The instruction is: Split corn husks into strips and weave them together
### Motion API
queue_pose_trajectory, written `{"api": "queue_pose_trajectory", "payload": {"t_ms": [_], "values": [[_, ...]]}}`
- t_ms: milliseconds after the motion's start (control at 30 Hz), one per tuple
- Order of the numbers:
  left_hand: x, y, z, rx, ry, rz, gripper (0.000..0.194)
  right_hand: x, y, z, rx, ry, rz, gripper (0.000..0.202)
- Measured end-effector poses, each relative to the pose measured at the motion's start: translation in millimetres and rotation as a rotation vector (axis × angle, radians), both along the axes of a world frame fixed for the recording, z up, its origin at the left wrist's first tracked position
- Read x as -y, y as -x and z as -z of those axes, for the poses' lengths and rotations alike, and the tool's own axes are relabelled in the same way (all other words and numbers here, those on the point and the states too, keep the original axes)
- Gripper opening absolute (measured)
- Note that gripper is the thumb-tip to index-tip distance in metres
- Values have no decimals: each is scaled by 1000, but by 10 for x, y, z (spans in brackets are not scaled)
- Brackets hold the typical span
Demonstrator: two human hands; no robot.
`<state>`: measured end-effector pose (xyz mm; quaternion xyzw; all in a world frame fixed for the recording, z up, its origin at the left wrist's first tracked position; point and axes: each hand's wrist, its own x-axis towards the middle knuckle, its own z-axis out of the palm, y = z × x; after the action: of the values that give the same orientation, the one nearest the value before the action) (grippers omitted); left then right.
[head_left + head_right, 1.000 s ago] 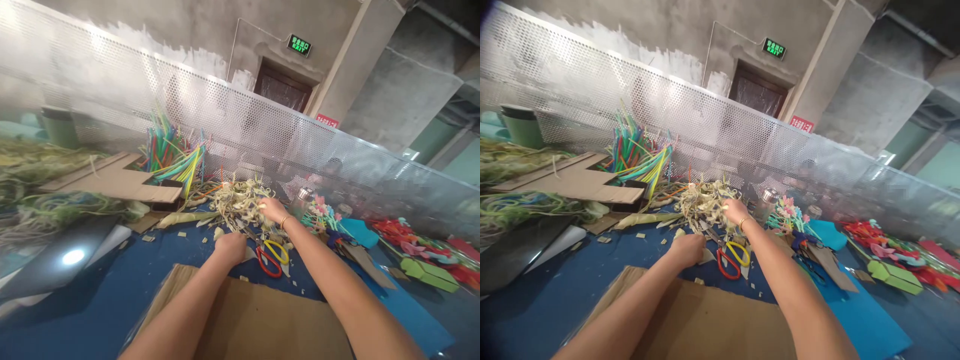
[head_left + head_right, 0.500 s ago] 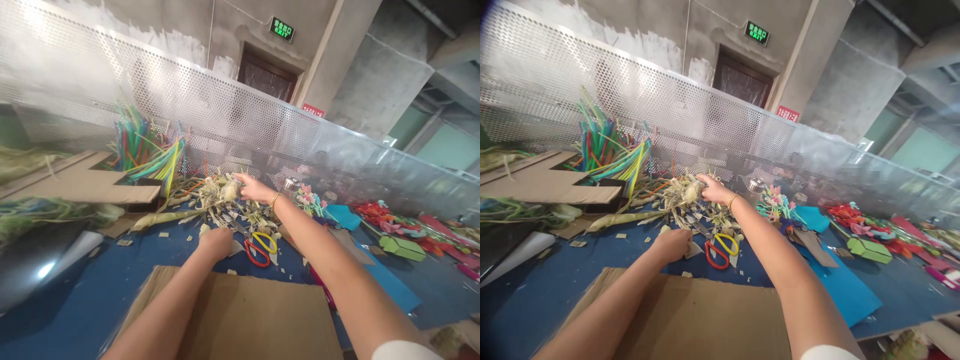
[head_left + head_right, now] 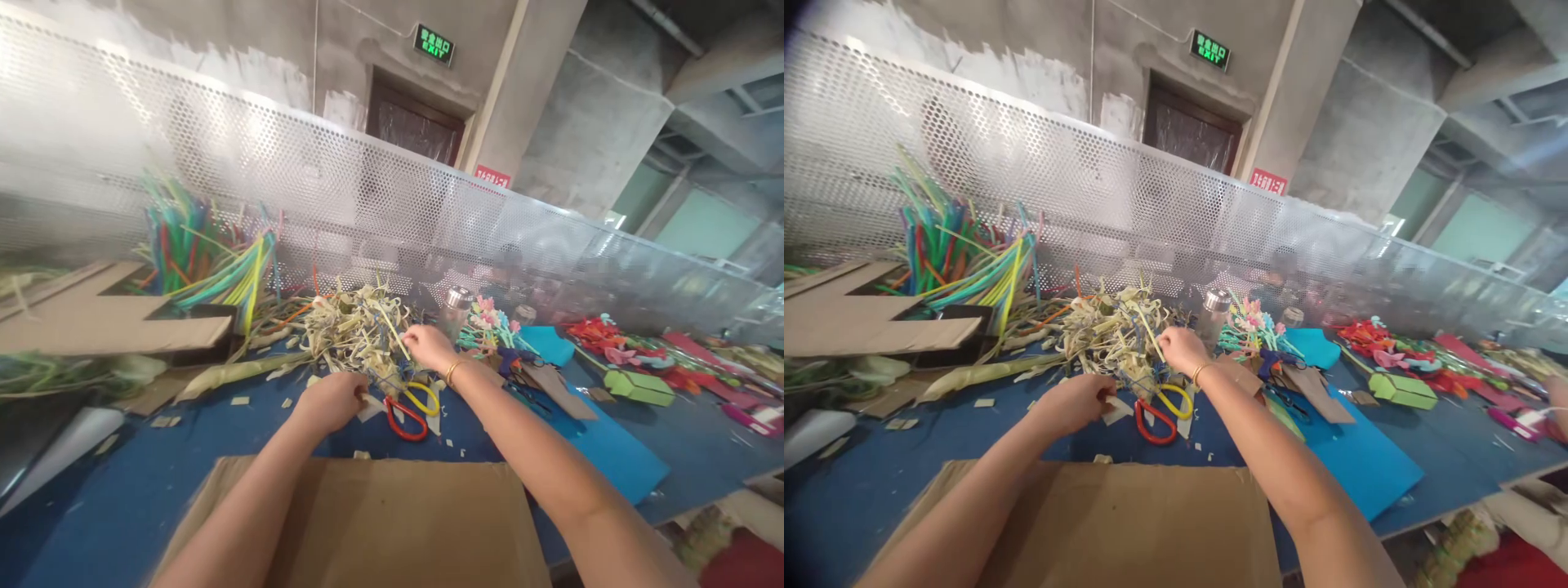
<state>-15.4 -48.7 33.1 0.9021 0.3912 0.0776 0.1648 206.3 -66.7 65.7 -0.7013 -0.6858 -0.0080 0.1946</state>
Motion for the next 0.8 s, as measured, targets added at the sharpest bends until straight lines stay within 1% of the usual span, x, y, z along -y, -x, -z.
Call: {"api": "queue_pose_trajectory", "payload": {"t_ms": [33,100,167,233,300,367,433,500,533,600,667,733,800], "values": [[-13,-7,-13,79,19,32,12,72,69,113,-9,41,-53,23],[-35,-23,-33,219,29,153,9,193,197,318,-40,115,-187,32],[-47,-34,-34,265,22,269,6,266,260,452,-141,176,-353,46],[-54,-37,-11,193,12,304,7,293,233,496,-284,211,-462,53],[-65,-40,28,95,-7,266,10,296,138,462,-416,225,-487,50],[-90,-47,70,46,-40,224,13,298,16,379,-496,230,-434,42],[-129,-54,101,39,-59,185,19,312,-110,273,-467,211,-290,37],[-175,-48,113,25,-69,115,22,337,-236,164,-266,153,-71,34],[-195,-36,109,10,-79,69,20,352,-297,114,-141,115,33,33],[-225,8,82,-35,-108,-36,13,383,-405,31,55,50,185,31],[-238,72,37,-85,-136,-141,12,420,-474,-20,123,30,255,28],[-243,143,-8,-114,-147,-254,15,466,-485,-35,135,42,271,24],[-251,206,-39,-109,-154,-343,16,520,-447,-22,159,60,255,20]]}}
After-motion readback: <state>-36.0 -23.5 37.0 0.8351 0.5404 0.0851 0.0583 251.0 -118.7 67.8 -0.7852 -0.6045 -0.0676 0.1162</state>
